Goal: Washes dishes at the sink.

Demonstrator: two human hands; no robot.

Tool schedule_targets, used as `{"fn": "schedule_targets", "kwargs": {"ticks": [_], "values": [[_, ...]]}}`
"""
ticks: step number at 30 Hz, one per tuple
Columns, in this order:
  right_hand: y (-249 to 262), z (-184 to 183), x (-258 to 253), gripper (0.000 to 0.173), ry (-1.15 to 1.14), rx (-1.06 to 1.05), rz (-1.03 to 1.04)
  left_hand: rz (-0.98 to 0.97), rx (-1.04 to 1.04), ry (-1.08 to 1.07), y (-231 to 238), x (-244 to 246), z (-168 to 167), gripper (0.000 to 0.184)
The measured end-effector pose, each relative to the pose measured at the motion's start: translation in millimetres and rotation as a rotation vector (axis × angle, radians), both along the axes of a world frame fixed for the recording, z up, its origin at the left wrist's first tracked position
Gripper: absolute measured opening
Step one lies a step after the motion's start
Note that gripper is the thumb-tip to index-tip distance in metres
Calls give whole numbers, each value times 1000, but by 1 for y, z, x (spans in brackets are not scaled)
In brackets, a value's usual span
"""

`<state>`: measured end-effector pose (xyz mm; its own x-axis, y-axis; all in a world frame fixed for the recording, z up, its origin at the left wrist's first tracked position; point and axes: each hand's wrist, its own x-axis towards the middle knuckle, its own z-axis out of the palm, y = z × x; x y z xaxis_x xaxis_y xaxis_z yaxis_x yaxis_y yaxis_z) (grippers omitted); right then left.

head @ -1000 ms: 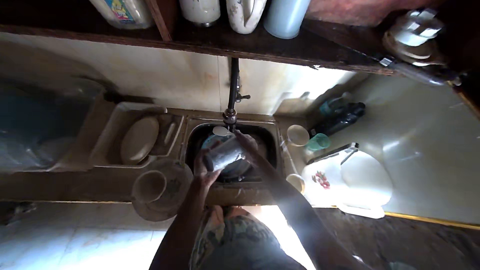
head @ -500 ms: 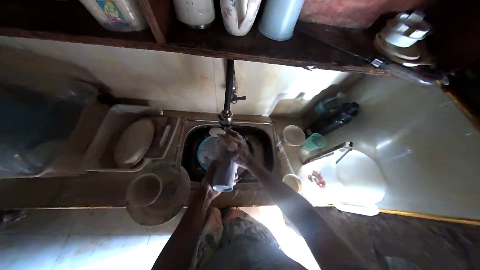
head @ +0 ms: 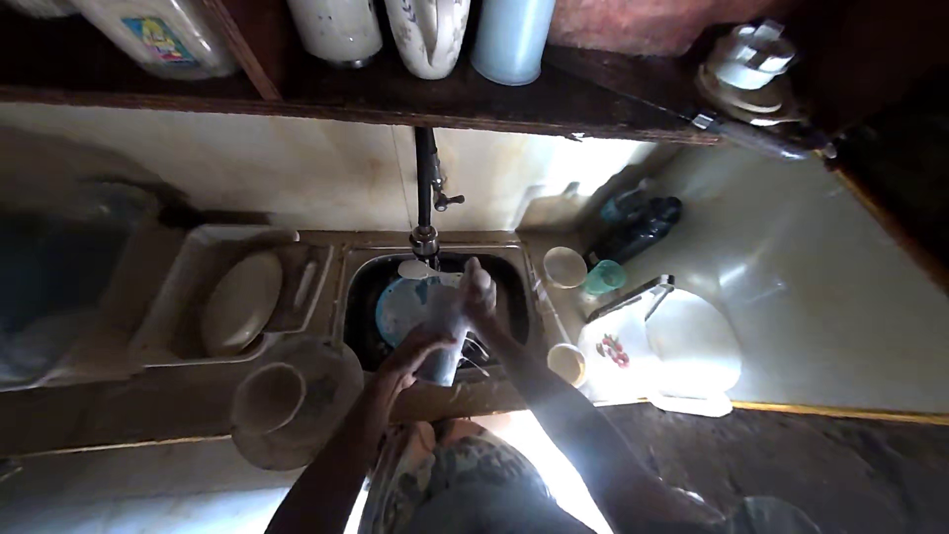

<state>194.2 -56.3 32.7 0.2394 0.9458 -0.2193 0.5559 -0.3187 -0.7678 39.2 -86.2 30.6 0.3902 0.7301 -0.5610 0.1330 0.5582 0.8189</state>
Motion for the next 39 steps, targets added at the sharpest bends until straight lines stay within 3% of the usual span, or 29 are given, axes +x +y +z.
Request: {"fn": "schedule_targets", "kwargs": {"ticks": [1,3,5,6,9,11,14,17,20,25,29,33,35,37,39], "values": [[-4,4,2,43,-26,-49,96,-64,87,87,4,-1,0,66],[-2,5,10,41,-137,-119,361,-273,316,459,13,3,0,96],[7,6,14,42,-115,-203,550,-446,513,824,15,15,4,99],[12,10,16,41,-24,-221,568,-443,625,911,13,20,0,94],[17,28,24,36,243,-267,558,-255,934,867,12,26,-28,68],[23,24,36,32,54,-127,600,-195,1020,791,17,25,-44,75],[42,33,84,37,-345,-43,428,-292,778,808,12,7,-58,90],[70,49,150,46,-532,-126,140,-415,465,883,6,-32,-74,63],[94,43,199,51,-684,-271,16,-419,334,876,-4,-58,-93,51],[107,1,242,38,-844,-280,30,-309,320,860,-24,-64,-107,46],[103,2,240,39,-825,-299,-93,-378,317,897,-27,-65,-104,52],[103,-8,213,38,-777,-99,-105,-488,395,991,3,-62,-108,56],[95,-20,179,35,-686,-51,19,-548,431,1038,31,-57,-119,58],[85,-32,129,40,-540,-248,225,-524,466,1081,54,-53,-145,64],[69,-68,83,42,-448,-402,418,-376,472,1074,61,-44,-171,71]]}}
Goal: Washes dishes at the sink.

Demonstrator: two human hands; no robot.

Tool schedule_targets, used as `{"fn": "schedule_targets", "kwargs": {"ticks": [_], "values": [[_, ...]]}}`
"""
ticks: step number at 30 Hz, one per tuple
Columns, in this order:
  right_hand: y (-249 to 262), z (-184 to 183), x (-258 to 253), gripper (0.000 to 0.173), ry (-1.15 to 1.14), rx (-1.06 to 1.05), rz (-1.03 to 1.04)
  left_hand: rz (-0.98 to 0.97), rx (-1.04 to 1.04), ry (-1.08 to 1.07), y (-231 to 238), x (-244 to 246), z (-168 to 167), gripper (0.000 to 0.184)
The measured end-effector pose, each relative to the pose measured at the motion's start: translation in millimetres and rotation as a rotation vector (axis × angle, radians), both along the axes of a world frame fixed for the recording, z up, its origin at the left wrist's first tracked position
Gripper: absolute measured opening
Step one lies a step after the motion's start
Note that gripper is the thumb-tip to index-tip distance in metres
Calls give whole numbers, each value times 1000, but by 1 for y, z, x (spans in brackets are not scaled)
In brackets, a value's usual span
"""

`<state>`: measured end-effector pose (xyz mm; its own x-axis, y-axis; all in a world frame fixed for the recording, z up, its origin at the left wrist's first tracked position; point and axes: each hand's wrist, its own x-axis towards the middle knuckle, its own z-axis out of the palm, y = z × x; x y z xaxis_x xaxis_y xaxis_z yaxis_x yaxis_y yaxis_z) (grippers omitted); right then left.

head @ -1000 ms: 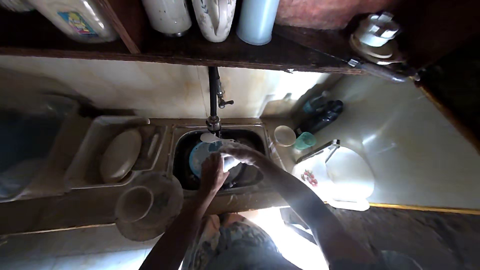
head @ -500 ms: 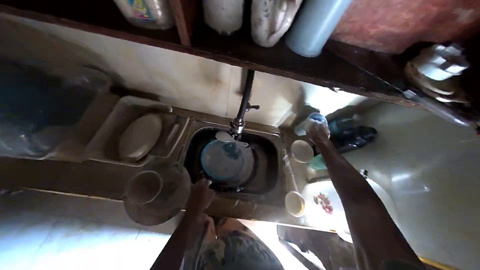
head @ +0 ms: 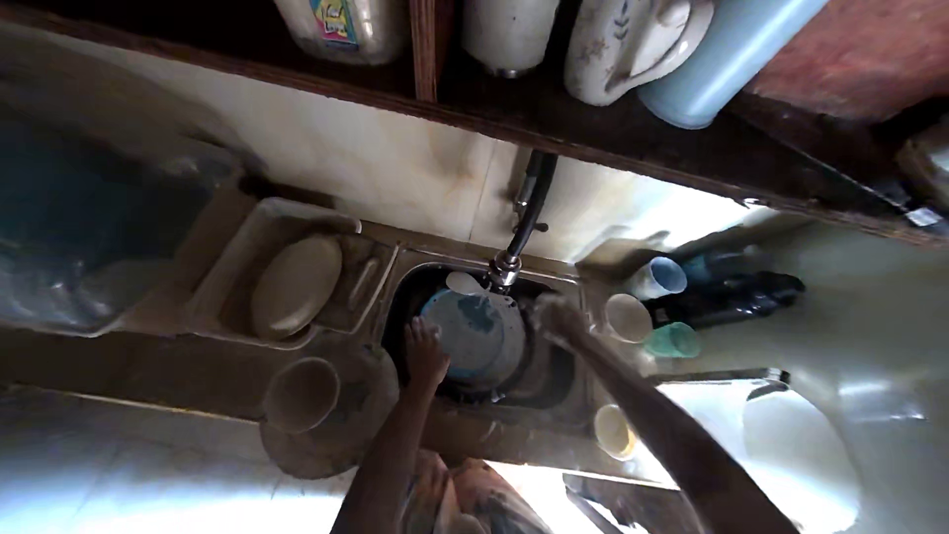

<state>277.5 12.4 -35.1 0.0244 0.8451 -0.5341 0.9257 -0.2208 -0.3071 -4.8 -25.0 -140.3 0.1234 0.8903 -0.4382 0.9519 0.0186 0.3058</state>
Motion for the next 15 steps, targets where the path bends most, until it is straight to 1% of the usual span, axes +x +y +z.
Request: {"fn": "schedule_targets", "kwargs": {"ticks": [2,3,4,5,6,7,8,9,10,11,12,14,15], "values": [[-24,-30,-40,44,47,-107,94,64,-9,-52,-7,17,-9,83],[-37,-38,-57,46,48,-152,157,34,-51,-56,-13,24,-9,82],[-48,-41,-71,49,67,-185,176,-9,-139,-63,-17,26,-10,78],[-59,-46,-78,54,132,-199,126,-55,-233,-65,-17,25,-10,72],[-69,-48,-78,59,227,-210,26,-82,-309,-64,-13,23,-10,73],[-78,-44,-75,62,316,-223,-93,-79,-341,-64,-9,22,-7,75],[-85,-40,-67,63,385,-223,-203,-40,-343,-86,-4,20,-4,78],[-91,-33,-55,59,440,-217,-303,11,-298,-121,2,20,-3,72],[-97,-23,-41,52,468,-197,-382,62,-237,-171,7,20,-3,61],[-104,-7,-26,45,450,-171,-432,110,-214,-193,11,20,-5,57],[-112,6,-9,42,430,-133,-480,165,-220,-188,15,21,-4,57],[-134,24,22,39,377,14,-592,208,-186,-171,19,24,2,62],[-145,33,34,42,284,32,-605,216,-154,-157,18,25,3,65]]}}
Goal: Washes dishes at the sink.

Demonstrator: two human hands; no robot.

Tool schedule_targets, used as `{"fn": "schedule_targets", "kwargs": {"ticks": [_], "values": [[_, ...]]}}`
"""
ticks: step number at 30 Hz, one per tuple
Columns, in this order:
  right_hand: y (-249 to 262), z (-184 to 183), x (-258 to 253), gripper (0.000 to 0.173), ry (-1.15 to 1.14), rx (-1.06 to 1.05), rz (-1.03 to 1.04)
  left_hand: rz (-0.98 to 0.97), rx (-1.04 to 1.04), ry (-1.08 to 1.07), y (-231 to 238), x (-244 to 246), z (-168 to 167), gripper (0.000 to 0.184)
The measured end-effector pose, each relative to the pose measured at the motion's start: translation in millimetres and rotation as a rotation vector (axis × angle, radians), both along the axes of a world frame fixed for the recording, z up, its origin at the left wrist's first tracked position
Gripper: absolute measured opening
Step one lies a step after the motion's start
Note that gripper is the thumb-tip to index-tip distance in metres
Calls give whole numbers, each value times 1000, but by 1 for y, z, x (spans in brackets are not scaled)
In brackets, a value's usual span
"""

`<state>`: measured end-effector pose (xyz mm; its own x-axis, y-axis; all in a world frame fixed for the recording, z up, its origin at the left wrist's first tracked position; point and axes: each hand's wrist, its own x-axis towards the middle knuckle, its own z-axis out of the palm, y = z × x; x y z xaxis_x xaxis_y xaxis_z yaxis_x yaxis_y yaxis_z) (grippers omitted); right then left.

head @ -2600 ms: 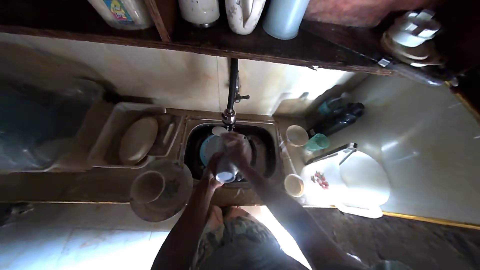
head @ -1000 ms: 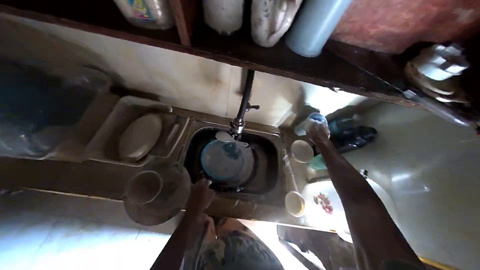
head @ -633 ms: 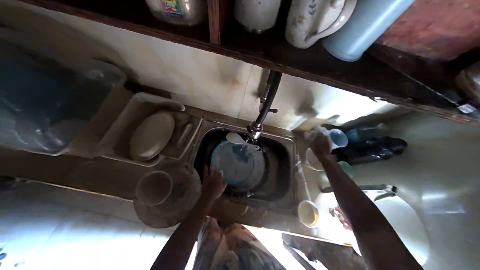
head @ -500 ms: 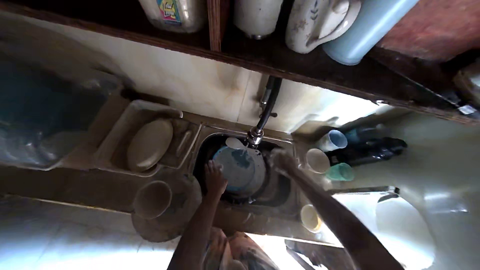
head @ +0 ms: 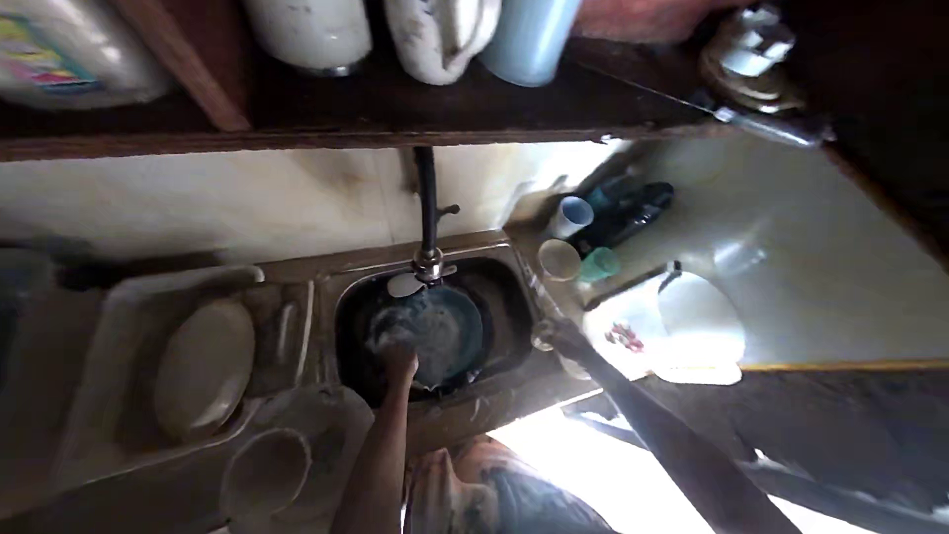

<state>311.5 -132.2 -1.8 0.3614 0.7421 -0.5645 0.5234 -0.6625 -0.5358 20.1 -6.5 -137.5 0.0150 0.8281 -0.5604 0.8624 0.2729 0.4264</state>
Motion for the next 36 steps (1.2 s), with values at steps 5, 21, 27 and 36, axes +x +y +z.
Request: {"fn": "schedule_targets", "kwargs": {"ticks": [5,21,27,36], "values": [[-51,-11,20,41,-389,-199,-8,-87,63,158,2,7,-10,68],[-67,-52,16,55,-177,-254,-30,30,81,89,15,3,1,76],[-69,-55,27,51,-180,-290,25,102,-8,83,22,4,13,70],[-64,-53,28,47,-194,-319,41,38,-38,144,23,-8,26,65]]}}
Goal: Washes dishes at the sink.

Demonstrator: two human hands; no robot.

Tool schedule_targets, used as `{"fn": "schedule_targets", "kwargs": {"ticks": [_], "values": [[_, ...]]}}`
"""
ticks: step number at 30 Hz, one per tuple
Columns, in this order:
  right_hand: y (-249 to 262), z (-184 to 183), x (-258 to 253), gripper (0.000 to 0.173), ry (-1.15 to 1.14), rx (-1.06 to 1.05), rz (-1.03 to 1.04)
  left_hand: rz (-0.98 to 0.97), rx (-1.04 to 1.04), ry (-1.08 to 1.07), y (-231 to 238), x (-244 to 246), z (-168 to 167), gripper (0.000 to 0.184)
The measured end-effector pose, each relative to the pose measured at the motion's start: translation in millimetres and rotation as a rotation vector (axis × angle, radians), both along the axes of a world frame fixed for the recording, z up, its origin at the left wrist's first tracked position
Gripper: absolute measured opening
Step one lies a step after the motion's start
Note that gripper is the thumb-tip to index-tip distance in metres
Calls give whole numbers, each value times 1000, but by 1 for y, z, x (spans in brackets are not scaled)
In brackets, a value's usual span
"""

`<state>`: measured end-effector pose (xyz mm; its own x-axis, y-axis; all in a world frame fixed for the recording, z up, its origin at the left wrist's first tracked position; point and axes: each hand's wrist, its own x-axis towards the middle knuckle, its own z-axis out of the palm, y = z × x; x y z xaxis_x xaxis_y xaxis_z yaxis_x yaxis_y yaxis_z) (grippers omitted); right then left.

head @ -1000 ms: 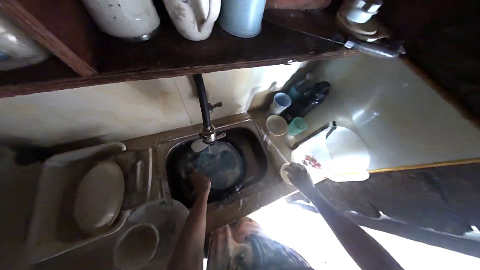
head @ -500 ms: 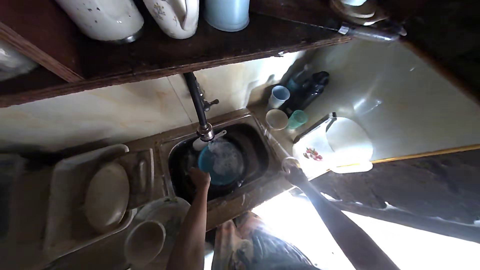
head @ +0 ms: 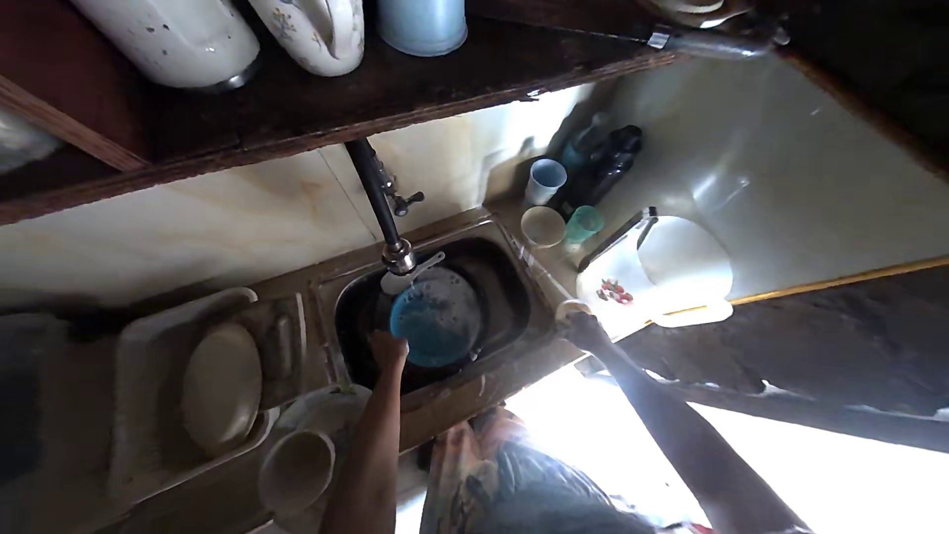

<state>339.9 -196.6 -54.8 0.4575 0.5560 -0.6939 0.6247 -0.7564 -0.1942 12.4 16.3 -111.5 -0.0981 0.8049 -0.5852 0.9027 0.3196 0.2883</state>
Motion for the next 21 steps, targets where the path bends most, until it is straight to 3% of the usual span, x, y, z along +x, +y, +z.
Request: {"fn": "schedule_targets", "kwargs": {"ticks": [3,6,12,21], "values": [[-2,2,5,48,32,26,-53,-13,-15,6,4,-4,10,64],[-14,-4,18,47,102,185,-170,-57,-41,44,7,-4,19,56],[-35,8,14,41,158,382,-399,-75,-19,29,5,0,5,45],[-58,14,-6,41,143,348,-441,-87,81,-88,17,6,-25,67]]}}
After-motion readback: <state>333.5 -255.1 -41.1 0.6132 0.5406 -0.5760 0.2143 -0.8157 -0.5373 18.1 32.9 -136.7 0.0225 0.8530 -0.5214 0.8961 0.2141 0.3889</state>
